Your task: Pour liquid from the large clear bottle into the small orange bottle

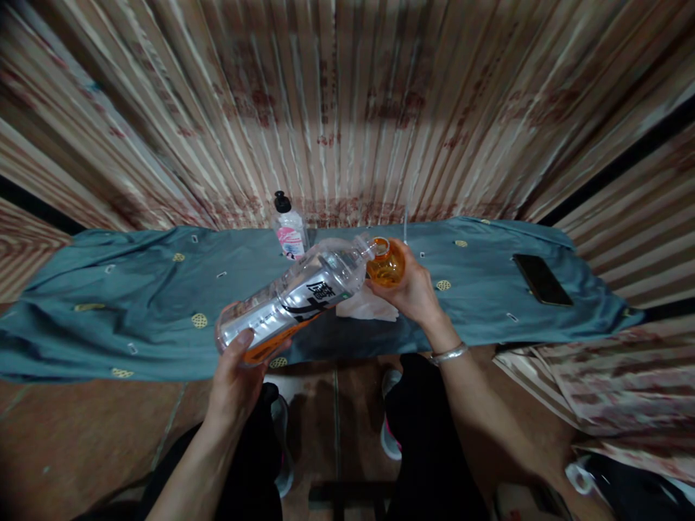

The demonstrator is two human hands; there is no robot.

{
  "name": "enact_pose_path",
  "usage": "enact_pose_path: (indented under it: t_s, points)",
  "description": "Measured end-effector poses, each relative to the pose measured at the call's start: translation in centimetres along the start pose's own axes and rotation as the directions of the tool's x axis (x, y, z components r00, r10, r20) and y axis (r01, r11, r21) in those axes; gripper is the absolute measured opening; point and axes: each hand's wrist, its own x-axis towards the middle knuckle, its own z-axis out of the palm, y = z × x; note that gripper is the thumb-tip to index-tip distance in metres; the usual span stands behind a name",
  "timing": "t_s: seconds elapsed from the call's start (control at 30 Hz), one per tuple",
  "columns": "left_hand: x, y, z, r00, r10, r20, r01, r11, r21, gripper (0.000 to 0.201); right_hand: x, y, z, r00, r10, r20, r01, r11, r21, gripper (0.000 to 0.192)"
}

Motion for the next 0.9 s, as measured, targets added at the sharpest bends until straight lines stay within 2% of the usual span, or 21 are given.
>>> enact_pose_path:
  t_s: [0.9]
  points:
    - [0.21,-0.12,-0.32,1.000,0.002,0.001,-0.002,0.997,0.075,0.067,0.04,-0.20,-0.14,1.000,0.021,0.006,-0.021,1.000,-0.010,0.092]
